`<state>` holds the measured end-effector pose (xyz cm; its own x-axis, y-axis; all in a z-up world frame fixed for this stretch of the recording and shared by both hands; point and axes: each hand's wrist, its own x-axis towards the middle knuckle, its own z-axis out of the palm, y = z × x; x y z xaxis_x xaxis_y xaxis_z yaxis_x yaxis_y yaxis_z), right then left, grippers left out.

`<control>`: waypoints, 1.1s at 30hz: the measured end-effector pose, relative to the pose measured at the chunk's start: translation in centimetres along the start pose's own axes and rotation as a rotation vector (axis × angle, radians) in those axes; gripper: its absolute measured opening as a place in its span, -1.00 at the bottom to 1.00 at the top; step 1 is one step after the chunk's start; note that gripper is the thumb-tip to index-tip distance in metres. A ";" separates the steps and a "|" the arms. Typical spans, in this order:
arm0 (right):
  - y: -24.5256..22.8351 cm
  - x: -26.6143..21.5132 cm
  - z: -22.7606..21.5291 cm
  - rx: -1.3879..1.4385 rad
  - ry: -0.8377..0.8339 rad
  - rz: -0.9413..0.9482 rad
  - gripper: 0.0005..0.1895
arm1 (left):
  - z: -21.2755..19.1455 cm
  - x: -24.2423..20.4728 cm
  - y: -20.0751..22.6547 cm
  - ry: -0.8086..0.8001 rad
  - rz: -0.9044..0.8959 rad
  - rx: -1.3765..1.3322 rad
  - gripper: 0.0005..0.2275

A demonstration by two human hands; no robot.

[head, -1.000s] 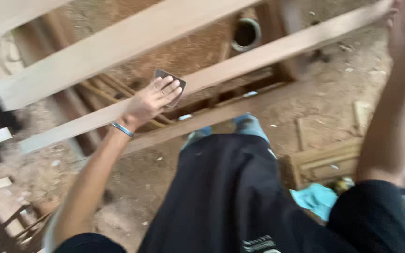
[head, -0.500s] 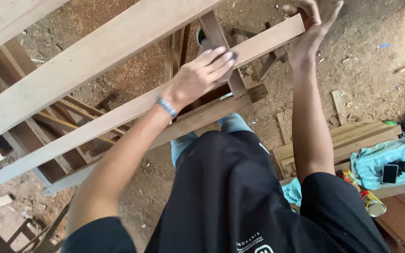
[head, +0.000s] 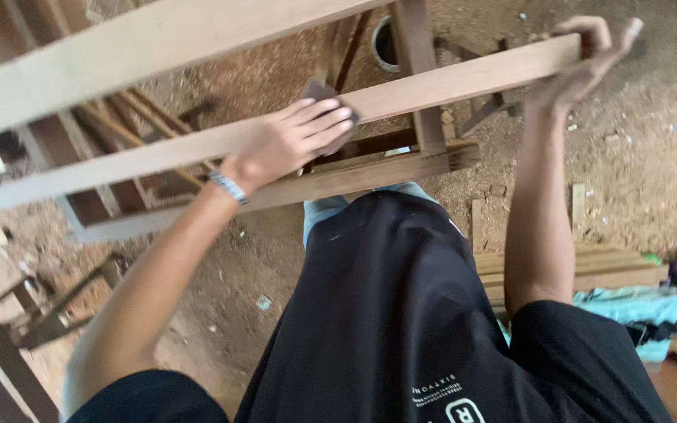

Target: The person sands the surface of multiple long wooden planks using a small piece of sandpaper held by hand. The person moves the sandpaper back and forth along the length of each plank while the planks rest across a wooden frame.

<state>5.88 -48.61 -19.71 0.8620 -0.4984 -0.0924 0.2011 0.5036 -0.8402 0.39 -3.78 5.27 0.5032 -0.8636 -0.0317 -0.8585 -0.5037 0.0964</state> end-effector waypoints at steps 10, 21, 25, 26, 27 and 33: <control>2.2 2.4 -5.3 -0.117 -0.022 -0.106 -0.25 | -5.8 -18.7 -1.7 -0.347 -0.119 0.396 -0.53; 3.2 2.1 -3.2 -0.214 -0.080 0.027 -0.16 | -1.1 -16.6 -2.6 0.072 -0.145 0.286 -0.59; 5.0 1.8 -1.6 -0.244 -0.093 0.086 -0.17 | 0.8 -13.1 -2.0 0.114 -0.152 0.062 -0.54; 5.7 2.6 -0.9 -0.236 -0.095 0.083 -0.17 | 1.1 -12.1 -2.5 0.113 -0.133 0.063 -0.51; 5.3 1.8 -1.5 -0.245 -0.078 0.095 -0.17 | 1.3 -11.2 -2.8 0.113 -0.113 0.011 -0.51; 0.5 0.4 -3.6 -0.228 -0.009 0.059 -0.19 | -0.2 -5.6 -4.0 0.133 0.020 -0.220 -0.47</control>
<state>4.71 -51.07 -22.10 0.8733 -0.4663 -0.1411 0.0408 0.3586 -0.9326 1.01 3.10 5.29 0.5074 -0.8557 0.1021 -0.8335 -0.4572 0.3102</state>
